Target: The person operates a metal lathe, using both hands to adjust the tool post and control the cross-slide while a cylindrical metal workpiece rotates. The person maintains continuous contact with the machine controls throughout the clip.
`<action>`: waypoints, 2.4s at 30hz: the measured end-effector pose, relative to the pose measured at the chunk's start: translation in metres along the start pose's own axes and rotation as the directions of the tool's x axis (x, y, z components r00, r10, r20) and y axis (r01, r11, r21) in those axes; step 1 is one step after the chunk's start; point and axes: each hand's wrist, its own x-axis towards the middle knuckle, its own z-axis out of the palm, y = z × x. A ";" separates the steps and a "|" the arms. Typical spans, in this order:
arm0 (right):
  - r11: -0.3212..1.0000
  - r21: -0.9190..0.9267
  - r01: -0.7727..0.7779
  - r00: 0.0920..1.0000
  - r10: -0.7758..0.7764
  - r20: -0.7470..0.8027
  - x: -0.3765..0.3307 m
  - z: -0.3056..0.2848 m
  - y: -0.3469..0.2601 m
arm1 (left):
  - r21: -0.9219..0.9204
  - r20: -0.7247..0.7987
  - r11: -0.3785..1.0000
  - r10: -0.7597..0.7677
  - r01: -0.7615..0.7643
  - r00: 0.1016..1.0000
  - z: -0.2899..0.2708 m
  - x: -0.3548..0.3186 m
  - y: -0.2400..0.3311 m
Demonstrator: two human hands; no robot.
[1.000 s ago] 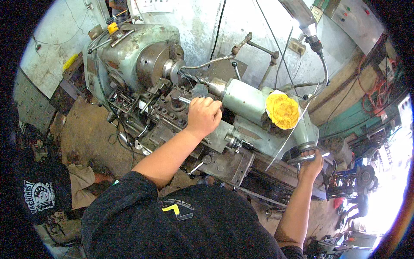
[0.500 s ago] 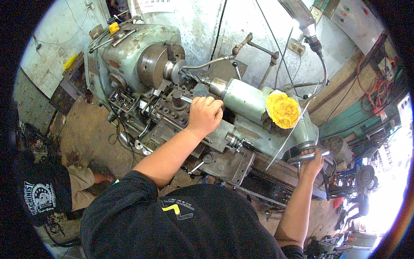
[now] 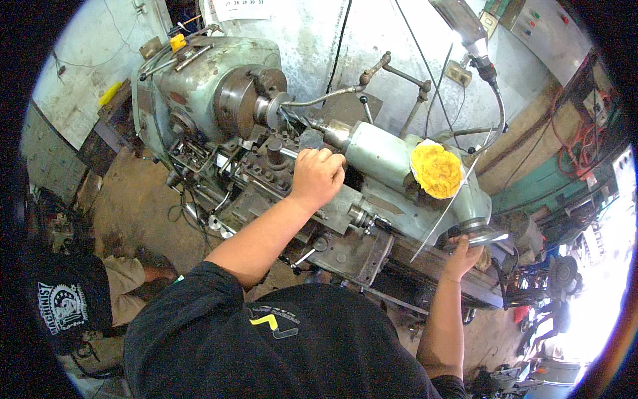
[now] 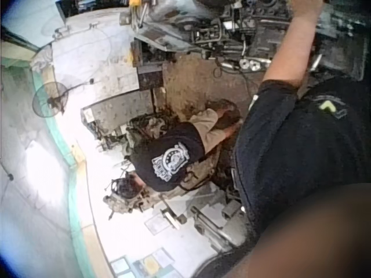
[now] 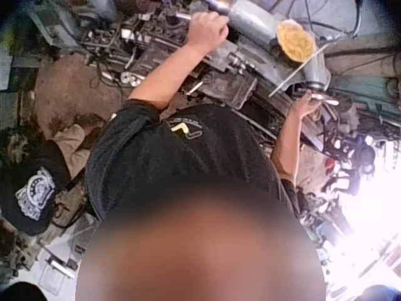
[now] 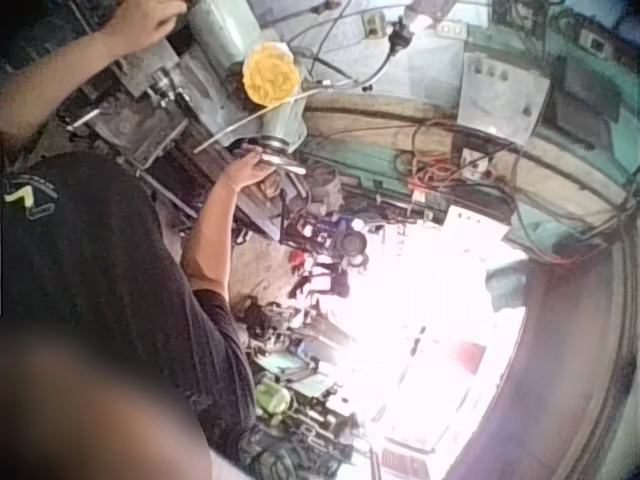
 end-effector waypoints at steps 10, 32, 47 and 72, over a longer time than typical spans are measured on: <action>0.934 0.269 -0.236 0.964 0.191 0.185 0.007 -0.012 -0.014 | 0.014 0.026 1.000 -0.006 0.006 1.000 0.000 0.000 -0.001; 0.971 0.157 -0.178 0.975 0.153 0.161 0.009 -0.012 -0.006 | 0.009 0.016 1.000 0.000 0.000 1.000 0.000 -0.001 -0.001; 0.995 -0.037 0.090 0.991 -0.086 0.101 -0.010 -0.012 0.064 | 0.029 0.127 0.999 -0.019 0.015 0.992 -0.003 0.001 -0.001; 0.999 0.041 0.029 0.995 -0.033 0.098 -0.013 -0.008 0.056 | 0.018 0.114 1.000 -0.019 0.017 0.993 -0.003 0.001 0.000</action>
